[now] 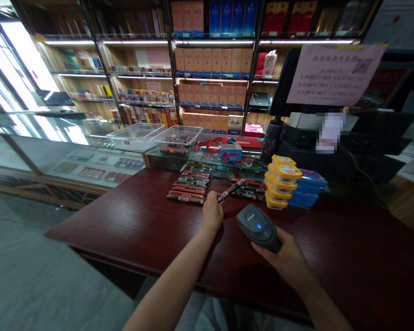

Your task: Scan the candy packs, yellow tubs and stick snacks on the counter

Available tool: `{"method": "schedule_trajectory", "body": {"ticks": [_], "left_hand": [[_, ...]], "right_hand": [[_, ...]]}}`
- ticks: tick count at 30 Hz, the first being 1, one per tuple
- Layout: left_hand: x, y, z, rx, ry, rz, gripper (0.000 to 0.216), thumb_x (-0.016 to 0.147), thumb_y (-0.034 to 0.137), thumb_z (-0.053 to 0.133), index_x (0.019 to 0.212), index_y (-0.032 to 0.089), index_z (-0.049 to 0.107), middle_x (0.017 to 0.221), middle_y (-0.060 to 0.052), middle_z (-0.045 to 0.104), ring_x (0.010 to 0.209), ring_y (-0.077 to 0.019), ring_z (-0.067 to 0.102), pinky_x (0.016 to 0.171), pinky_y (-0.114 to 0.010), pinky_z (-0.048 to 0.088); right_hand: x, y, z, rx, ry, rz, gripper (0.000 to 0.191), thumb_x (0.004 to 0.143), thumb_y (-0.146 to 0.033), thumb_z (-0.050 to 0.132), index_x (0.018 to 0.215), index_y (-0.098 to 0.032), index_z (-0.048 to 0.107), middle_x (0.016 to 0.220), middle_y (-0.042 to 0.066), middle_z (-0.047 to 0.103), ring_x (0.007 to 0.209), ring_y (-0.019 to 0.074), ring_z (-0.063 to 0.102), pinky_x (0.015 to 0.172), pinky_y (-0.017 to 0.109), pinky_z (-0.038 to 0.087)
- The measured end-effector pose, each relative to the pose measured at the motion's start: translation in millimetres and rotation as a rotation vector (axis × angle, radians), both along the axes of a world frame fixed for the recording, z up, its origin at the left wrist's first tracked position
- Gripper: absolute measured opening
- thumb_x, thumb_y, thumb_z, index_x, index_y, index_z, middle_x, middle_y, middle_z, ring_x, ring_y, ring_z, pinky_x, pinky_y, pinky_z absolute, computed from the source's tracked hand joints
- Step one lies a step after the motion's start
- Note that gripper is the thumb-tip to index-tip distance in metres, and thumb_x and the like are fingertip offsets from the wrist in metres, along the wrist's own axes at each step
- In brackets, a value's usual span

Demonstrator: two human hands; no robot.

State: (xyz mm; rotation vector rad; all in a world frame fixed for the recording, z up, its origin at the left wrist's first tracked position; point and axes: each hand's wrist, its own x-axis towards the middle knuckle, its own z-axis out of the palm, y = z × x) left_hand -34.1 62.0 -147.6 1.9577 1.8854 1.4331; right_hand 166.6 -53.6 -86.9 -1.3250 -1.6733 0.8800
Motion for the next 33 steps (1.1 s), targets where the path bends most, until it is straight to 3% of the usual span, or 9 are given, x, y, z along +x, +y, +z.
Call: {"method": "schedule_trajectory", "body": {"ticks": [6, 13, 19, 23, 28, 33], "left_hand": [[-1.1, -0.4, -3.6, 0.103, 0.027, -0.041, 0.012, 0.082, 0.013, 0.048, 0.092, 0.019, 0.047, 0.09, -0.006, 0.056, 0.089, -0.0192, 0.056, 0.081, -0.031, 0.045], [-0.8, 1.1, -2.2, -0.003, 0.017, -0.013, 0.016, 0.08, 0.012, 0.049, 0.094, 0.019, 0.047, 0.093, -0.007, 0.056, 0.093, -0.0202, 0.056, 0.083, -0.032, 0.044], [0.3, 0.8, 0.9, -0.006, 0.024, -0.022, 0.017, 0.081, 0.012, 0.049, 0.097, 0.019, 0.048, 0.094, -0.007, 0.057, 0.092, -0.02, 0.056, 0.082, -0.032, 0.044], [-4.3, 3.7, 10.1, 0.019, 0.046, -0.042, 0.019, 0.082, 0.01, 0.048, 0.099, 0.019, 0.05, 0.095, -0.006, 0.059, 0.091, -0.0201, 0.055, 0.084, -0.034, 0.044], [-32.5, 13.1, 34.0, 0.122, 0.124, -0.058, 0.024, 0.083, 0.011, 0.047, 0.104, 0.02, 0.055, 0.099, -0.006, 0.056, 0.097, -0.0204, 0.051, 0.089, -0.035, 0.042], [-87.4, 30.6, 55.5, 0.132, 0.295, 0.172, 0.022, 0.083, 0.026, 0.055, 0.103, 0.027, 0.066, 0.103, -0.007, 0.049, 0.099, -0.0236, 0.043, 0.09, -0.038, 0.037]], "right_hand": [[-1.9, -1.8, 3.4, -0.001, -0.011, 0.034, 0.036, 0.073, -0.035, 0.066, 0.103, -0.017, 0.065, 0.101, 0.006, 0.072, 0.094, 0.0219, 0.065, 0.086, 0.033, 0.048], [2.8, 2.1, -0.9, 0.07, -0.105, -0.002, 0.033, 0.072, -0.035, 0.064, 0.102, -0.019, 0.065, 0.1, 0.006, 0.072, 0.092, 0.0222, 0.065, 0.082, 0.032, 0.049], [24.2, 19.3, -20.4, 0.312, -0.46, -0.184, 0.03, 0.073, -0.033, 0.058, 0.1, -0.024, 0.063, 0.092, 0.004, 0.072, 0.082, 0.0247, 0.067, 0.068, 0.033, 0.049], [41.7, 33.0, -46.5, 0.54, -0.565, -0.232, 0.037, 0.077, -0.031, 0.052, 0.11, -0.016, 0.06, 0.103, 0.011, 0.07, 0.09, 0.025, 0.067, 0.074, 0.034, 0.05], [50.8, 37.0, -64.0, 0.584, -0.632, -0.281, 0.033, 0.079, -0.035, 0.051, 0.107, -0.02, 0.06, 0.099, 0.008, 0.071, 0.083, 0.0245, 0.068, 0.068, 0.034, 0.05], [47.0, 33.7, -61.0, 0.608, -0.67, -0.309, 0.032, 0.081, -0.037, 0.05, 0.106, -0.021, 0.06, 0.097, 0.007, 0.071, 0.079, 0.0235, 0.068, 0.063, 0.032, 0.049]]}}
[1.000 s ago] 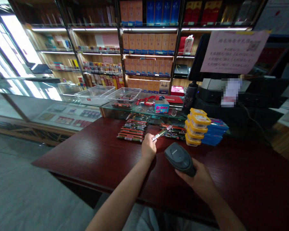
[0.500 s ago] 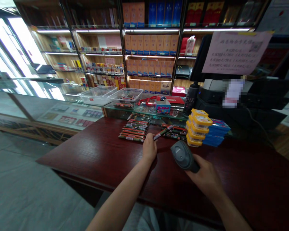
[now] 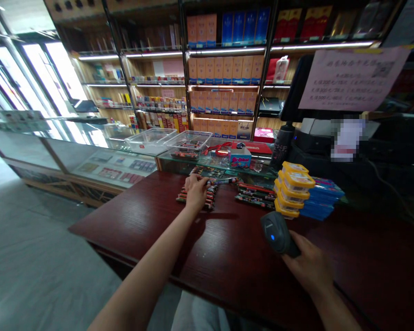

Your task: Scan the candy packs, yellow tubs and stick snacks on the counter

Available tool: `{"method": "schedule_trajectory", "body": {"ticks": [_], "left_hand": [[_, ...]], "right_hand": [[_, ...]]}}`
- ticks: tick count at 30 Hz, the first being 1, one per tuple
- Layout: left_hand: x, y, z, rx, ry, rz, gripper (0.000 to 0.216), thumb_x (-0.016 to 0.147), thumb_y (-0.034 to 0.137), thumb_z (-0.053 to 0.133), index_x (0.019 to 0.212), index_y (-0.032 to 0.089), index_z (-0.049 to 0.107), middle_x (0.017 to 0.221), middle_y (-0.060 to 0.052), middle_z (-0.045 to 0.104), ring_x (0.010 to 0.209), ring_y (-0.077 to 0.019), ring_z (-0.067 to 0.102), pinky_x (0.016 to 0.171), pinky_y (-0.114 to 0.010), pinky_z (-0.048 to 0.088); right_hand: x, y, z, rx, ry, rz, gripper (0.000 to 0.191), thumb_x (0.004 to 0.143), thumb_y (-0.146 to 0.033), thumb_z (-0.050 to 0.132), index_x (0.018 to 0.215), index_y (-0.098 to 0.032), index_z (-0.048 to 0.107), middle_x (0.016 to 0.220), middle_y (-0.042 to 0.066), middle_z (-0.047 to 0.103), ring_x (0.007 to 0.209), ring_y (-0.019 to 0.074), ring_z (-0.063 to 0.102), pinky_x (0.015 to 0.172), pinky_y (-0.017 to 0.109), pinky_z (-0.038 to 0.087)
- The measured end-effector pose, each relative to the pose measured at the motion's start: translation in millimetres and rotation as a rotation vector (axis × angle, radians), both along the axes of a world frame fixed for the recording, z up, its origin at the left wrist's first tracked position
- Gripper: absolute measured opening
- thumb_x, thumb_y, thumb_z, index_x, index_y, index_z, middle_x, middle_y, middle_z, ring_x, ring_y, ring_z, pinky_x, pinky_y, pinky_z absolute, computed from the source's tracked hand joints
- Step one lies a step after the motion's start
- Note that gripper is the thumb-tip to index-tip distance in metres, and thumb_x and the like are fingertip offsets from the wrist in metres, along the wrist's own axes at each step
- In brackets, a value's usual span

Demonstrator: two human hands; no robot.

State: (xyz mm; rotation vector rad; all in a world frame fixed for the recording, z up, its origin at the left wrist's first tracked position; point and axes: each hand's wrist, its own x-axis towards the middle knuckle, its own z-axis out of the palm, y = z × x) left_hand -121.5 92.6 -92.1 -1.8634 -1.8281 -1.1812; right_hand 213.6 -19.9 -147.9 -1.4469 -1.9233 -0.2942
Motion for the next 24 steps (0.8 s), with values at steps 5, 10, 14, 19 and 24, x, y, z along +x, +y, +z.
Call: {"method": "schedule_trajectory", "body": {"ticks": [5, 10, 14, 19, 24], "left_hand": [[-53.2, 25.2, 6.8, -0.13, 0.104, 0.099, 0.023, 0.084, 0.03, 0.053, 0.1, 0.028, 0.069, 0.098, -0.006, 0.05, 0.093, -0.0227, 0.042, 0.087, -0.036, 0.036], [-74.4, 49.5, 3.1, -0.288, 0.237, 0.065, 0.026, 0.085, 0.025, 0.049, 0.101, 0.026, 0.069, 0.102, -0.007, 0.052, 0.091, -0.023, 0.041, 0.085, -0.035, 0.037], [-75.3, 68.3, 1.2, -0.371, 0.256, 0.022, 0.029, 0.084, 0.021, 0.046, 0.101, 0.026, 0.069, 0.103, -0.008, 0.053, 0.09, -0.0225, 0.042, 0.087, -0.035, 0.038], [-80.1, 90.6, -1.6, -0.426, 0.281, 0.018, 0.029, 0.084, 0.02, 0.044, 0.093, 0.024, 0.071, 0.097, -0.009, 0.053, 0.091, -0.0227, 0.044, 0.085, -0.032, 0.04], [-84.3, 101.4, -8.1, -0.456, 0.257, 0.093, 0.03, 0.084, 0.02, 0.043, 0.096, 0.021, 0.07, 0.096, -0.009, 0.052, 0.092, -0.0216, 0.047, 0.082, -0.029, 0.04]], "right_hand": [[-1.5, 1.0, -2.0, 0.027, -0.041, 0.011, 0.03, 0.081, -0.035, 0.05, 0.105, -0.02, 0.06, 0.1, 0.009, 0.071, 0.079, 0.0233, 0.068, 0.064, 0.033, 0.049], [1.2, 2.4, -9.1, -0.03, -0.042, 0.017, 0.03, 0.081, -0.031, 0.05, 0.108, -0.02, 0.058, 0.104, 0.009, 0.071, 0.081, 0.0248, 0.068, 0.066, 0.035, 0.051], [4.1, 5.0, -16.1, -0.023, -0.055, 0.027, 0.03, 0.079, -0.028, 0.05, 0.107, -0.022, 0.058, 0.103, 0.008, 0.071, 0.082, 0.0245, 0.069, 0.07, 0.035, 0.052], [7.4, 9.6, -15.3, 0.041, -0.098, 0.085, 0.032, 0.077, -0.029, 0.053, 0.109, -0.021, 0.057, 0.099, 0.006, 0.073, 0.079, 0.0213, 0.07, 0.062, 0.029, 0.055], [4.8, 8.1, -7.5, 0.057, -0.103, 0.073, 0.033, 0.076, -0.026, 0.051, 0.108, -0.021, 0.057, 0.096, 0.005, 0.073, 0.077, 0.02, 0.071, 0.06, 0.028, 0.055]]}}
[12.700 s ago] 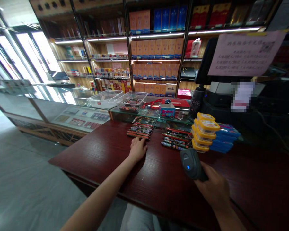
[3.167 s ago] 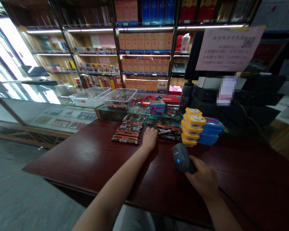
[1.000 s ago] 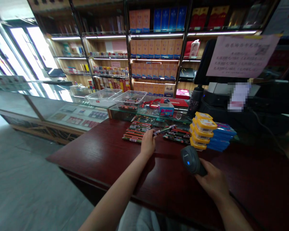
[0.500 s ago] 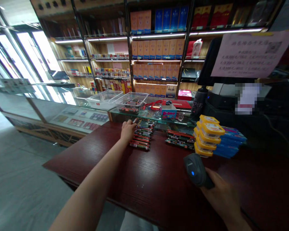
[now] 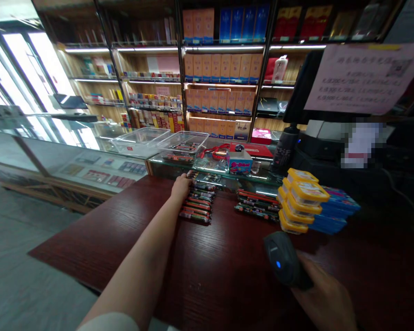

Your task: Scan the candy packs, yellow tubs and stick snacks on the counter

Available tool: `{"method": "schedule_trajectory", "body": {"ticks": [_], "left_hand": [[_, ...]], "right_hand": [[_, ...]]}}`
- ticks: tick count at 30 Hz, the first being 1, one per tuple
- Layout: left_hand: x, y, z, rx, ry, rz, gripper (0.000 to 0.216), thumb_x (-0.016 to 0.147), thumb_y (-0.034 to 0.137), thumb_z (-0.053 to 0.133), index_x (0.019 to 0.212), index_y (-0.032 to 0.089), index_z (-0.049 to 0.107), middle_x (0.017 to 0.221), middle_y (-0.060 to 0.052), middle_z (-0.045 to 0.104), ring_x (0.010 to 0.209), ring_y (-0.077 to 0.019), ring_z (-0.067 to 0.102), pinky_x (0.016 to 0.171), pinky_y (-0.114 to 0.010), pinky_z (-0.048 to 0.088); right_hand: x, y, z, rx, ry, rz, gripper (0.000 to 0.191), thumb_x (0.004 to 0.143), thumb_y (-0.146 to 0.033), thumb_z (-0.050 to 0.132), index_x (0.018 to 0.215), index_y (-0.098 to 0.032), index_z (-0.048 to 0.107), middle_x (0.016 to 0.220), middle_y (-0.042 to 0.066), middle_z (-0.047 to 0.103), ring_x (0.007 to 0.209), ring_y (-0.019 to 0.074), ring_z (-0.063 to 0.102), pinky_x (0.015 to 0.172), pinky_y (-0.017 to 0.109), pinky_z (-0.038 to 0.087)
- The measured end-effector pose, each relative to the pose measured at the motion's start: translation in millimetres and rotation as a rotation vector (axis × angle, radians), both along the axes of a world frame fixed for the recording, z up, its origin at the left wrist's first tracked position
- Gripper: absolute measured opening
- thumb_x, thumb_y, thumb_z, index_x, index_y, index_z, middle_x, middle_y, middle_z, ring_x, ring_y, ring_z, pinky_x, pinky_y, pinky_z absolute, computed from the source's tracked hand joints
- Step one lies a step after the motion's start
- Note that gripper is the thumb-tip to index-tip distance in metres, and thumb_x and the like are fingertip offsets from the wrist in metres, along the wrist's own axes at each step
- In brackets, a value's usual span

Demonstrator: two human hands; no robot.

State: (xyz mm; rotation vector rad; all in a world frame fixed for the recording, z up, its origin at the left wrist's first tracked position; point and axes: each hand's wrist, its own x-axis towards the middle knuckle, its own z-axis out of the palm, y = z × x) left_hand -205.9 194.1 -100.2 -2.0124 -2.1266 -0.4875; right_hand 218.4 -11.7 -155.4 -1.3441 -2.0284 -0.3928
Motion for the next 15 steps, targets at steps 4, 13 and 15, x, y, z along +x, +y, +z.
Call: {"method": "schedule_trajectory", "body": {"ticks": [4, 13, 15], "left_hand": [[1.8, -0.3, -1.7, -0.032, 0.001, 0.04, 0.031, 0.086, 0.024, 0.042, 0.102, 0.021, 0.069, 0.097, -0.008, 0.052, 0.09, -0.0208, 0.049, 0.08, -0.029, 0.041], [41.6, -13.5, 6.0, 0.197, -0.027, -0.03, 0.035, 0.086, 0.02, 0.043, 0.116, 0.025, 0.061, 0.112, -0.009, 0.053, 0.106, -0.0234, 0.046, 0.092, -0.033, 0.039], [68.3, -20.2, 6.6, 0.251, -0.037, -0.156, 0.034, 0.087, 0.02, 0.042, 0.113, 0.024, 0.063, 0.112, -0.008, 0.055, 0.106, -0.0227, 0.047, 0.094, -0.033, 0.038]], "right_hand": [[-1.9, -1.2, -1.1, -0.076, 0.037, -0.02, 0.034, 0.077, -0.028, 0.052, 0.11, -0.023, 0.057, 0.101, 0.005, 0.072, 0.081, 0.0218, 0.07, 0.064, 0.03, 0.055], [-6.5, -2.8, -0.4, -0.135, 0.124, -0.058, 0.033, 0.077, -0.027, 0.052, 0.109, -0.022, 0.058, 0.105, 0.009, 0.071, 0.086, 0.0243, 0.068, 0.07, 0.034, 0.053], [-7.8, -3.5, 2.6, -0.143, 0.14, -0.066, 0.033, 0.077, -0.027, 0.052, 0.109, -0.022, 0.058, 0.105, 0.008, 0.071, 0.086, 0.0238, 0.068, 0.07, 0.034, 0.052]]}}
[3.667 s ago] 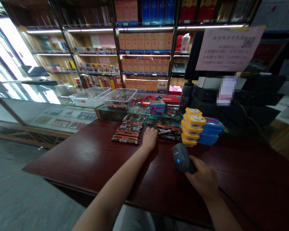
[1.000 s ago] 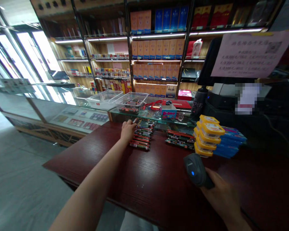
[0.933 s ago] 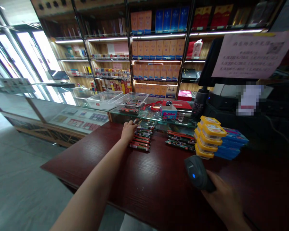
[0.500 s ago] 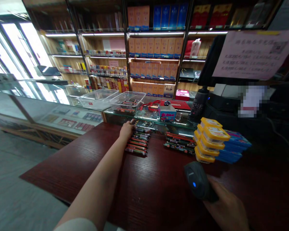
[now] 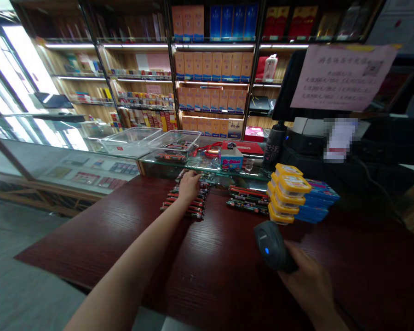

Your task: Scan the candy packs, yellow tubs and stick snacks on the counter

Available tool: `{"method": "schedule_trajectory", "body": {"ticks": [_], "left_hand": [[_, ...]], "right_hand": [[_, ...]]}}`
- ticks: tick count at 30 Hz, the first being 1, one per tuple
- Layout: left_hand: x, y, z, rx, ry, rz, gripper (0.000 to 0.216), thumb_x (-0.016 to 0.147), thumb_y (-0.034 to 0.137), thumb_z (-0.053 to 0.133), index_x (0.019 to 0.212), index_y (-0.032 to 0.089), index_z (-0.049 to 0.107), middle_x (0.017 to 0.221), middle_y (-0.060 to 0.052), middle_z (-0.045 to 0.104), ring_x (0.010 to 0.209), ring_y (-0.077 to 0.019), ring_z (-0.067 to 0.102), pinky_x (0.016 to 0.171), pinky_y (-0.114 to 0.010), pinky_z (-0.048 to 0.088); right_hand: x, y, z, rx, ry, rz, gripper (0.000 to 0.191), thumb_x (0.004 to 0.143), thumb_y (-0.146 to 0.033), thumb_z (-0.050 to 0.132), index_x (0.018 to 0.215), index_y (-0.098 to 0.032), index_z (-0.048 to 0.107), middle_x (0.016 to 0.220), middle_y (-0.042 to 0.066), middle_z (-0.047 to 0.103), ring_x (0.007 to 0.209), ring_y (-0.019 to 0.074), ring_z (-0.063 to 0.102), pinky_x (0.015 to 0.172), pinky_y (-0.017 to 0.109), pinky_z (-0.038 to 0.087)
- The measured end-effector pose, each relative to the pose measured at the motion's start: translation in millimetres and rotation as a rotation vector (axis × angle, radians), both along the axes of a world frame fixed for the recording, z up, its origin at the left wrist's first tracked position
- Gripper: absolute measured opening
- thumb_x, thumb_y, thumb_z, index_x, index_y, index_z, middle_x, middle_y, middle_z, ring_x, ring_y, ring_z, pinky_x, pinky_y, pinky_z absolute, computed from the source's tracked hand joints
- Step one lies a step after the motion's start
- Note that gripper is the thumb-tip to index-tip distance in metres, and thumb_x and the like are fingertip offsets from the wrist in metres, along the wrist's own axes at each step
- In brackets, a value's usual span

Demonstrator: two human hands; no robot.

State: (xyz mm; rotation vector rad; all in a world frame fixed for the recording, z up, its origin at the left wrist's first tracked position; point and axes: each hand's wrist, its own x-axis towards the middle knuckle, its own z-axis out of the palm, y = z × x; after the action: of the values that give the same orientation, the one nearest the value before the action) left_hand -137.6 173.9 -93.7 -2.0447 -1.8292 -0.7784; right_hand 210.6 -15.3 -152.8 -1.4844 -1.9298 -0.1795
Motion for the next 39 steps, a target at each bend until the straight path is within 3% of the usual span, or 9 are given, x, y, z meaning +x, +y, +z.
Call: {"method": "schedule_trajectory", "body": {"ticks": [5, 7, 10, 14, 18, 22, 31, 35, 39], "left_hand": [[74.3, -22.0, -13.3, -0.111, -0.035, -0.375, 0.026, 0.086, 0.021, 0.045, 0.094, 0.022, 0.069, 0.099, -0.006, 0.06, 0.093, -0.0181, 0.055, 0.085, -0.029, 0.044], [96.6, -29.5, -23.2, -0.171, -0.08, -0.412, 0.021, 0.084, 0.019, 0.049, 0.089, 0.021, 0.069, 0.097, -0.005, 0.06, 0.091, -0.0171, 0.056, 0.085, -0.028, 0.044], [115.4, -37.2, -36.1, -0.222, -0.128, -0.342, 0.017, 0.082, 0.015, 0.05, 0.086, 0.019, 0.066, 0.094, -0.006, 0.06, 0.088, -0.0171, 0.058, 0.082, -0.029, 0.045], [119.9, -42.4, -41.1, -0.198, -0.123, -0.27, 0.016, 0.081, 0.014, 0.053, 0.089, 0.019, 0.065, 0.096, -0.006, 0.059, 0.094, -0.0188, 0.056, 0.085, -0.031, 0.044], [119.4, -47.7, -39.1, -0.244, -0.075, -0.332, 0.016, 0.078, 0.017, 0.061, 0.092, 0.021, 0.067, 0.096, -0.007, 0.061, 0.097, -0.0215, 0.053, 0.089, -0.034, 0.042], [121.8, -59.0, -39.4, -0.289, -0.031, -0.302, 0.011, 0.075, 0.017, 0.065, 0.084, 0.021, 0.07, 0.092, -0.009, 0.061, 0.098, -0.0241, 0.052, 0.086, -0.035, 0.042], [114.7, -88.4, -42.9, -0.305, -0.01, -0.215, 0.011, 0.079, 0.022, 0.061, 0.086, 0.02, 0.07, 0.089, -0.008, 0.057, 0.091, -0.0231, 0.052, 0.08, -0.034, 0.043], [113.9, -97.0, -50.1, -0.233, -0.085, -0.191, 0.011, 0.079, 0.02, 0.06, 0.087, 0.018, 0.067, 0.09, -0.008, 0.056, 0.091, -0.0225, 0.051, 0.083, -0.035, 0.042], [113.2, -102.9, -53.2, -0.193, -0.107, -0.148, 0.012, 0.079, 0.019, 0.06, 0.09, 0.019, 0.064, 0.094, -0.007, 0.054, 0.094, -0.0225, 0.048, 0.084, -0.035, 0.04]], "right_hand": [[-2.2, -2.1, 6.8, 0.01, -0.019, -0.005, 0.032, 0.076, -0.027, 0.053, 0.107, -0.021, 0.059, 0.103, 0.007, 0.071, 0.087, 0.0237, 0.068, 0.071, 0.034, 0.052], [-2.7, -3.1, 8.7, 0.03, -0.036, -0.009, 0.031, 0.077, -0.027, 0.052, 0.106, -0.02, 0.06, 0.102, 0.008, 0.071, 0.086, 0.0238, 0.068, 0.07, 0.034, 0.052], [-2.6, -4.1, 10.6, 0.065, -0.036, 0.007, 0.03, 0.078, -0.026, 0.05, 0.105, -0.019, 0.061, 0.1, 0.009, 0.071, 0.084, 0.0225, 0.068, 0.07, 0.032, 0.052], [-2.0, -4.6, 11.9, 0.077, -0.025, 0.007, 0.029, 0.077, -0.025, 0.05, 0.104, -0.019, 0.061, 0.099, 0.009, 0.071, 0.083, 0.0221, 0.068, 0.069, 0.031, 0.052], [-2.7, -4.6, 13.1, 0.054, -0.01, -0.01, 0.03, 0.077, -0.028, 0.052, 0.104, -0.02, 0.062, 0.099, 0.008, 0.071, 0.081, 0.0223, 0.068, 0.068, 0.031, 0.051], [-3.7, -5.4, 14.8, 0.023, 0.013, -0.007, 0.03, 0.076, -0.026, 0.053, 0.104, -0.02, 0.062, 0.1, 0.007, 0.071, 0.083, 0.0232, 0.067, 0.068, 0.032, 0.05], [-4.2, -9.0, 16.2, 0.008, 0.013, -0.003, 0.03, 0.077, -0.027, 0.052, 0.105, -0.018, 0.062, 0.101, 0.01, 0.07, 0.084, 0.024, 0.067, 0.068, 0.033, 0.05], [-5.8, -8.7, 23.1, -0.106, 0.068, 0.012, 0.032, 0.076, -0.029, 0.053, 0.105, -0.021, 0.063, 0.101, 0.008, 0.071, 0.086, 0.0261, 0.067, 0.07, 0.035, 0.05], [-9.4, -8.2, 36.9, -0.344, 0.323, 0.087, 0.033, 0.074, -0.035, 0.06, 0.104, -0.022, 0.064, 0.097, 0.006, 0.072, 0.089, 0.0257, 0.067, 0.074, 0.034, 0.05]]}}
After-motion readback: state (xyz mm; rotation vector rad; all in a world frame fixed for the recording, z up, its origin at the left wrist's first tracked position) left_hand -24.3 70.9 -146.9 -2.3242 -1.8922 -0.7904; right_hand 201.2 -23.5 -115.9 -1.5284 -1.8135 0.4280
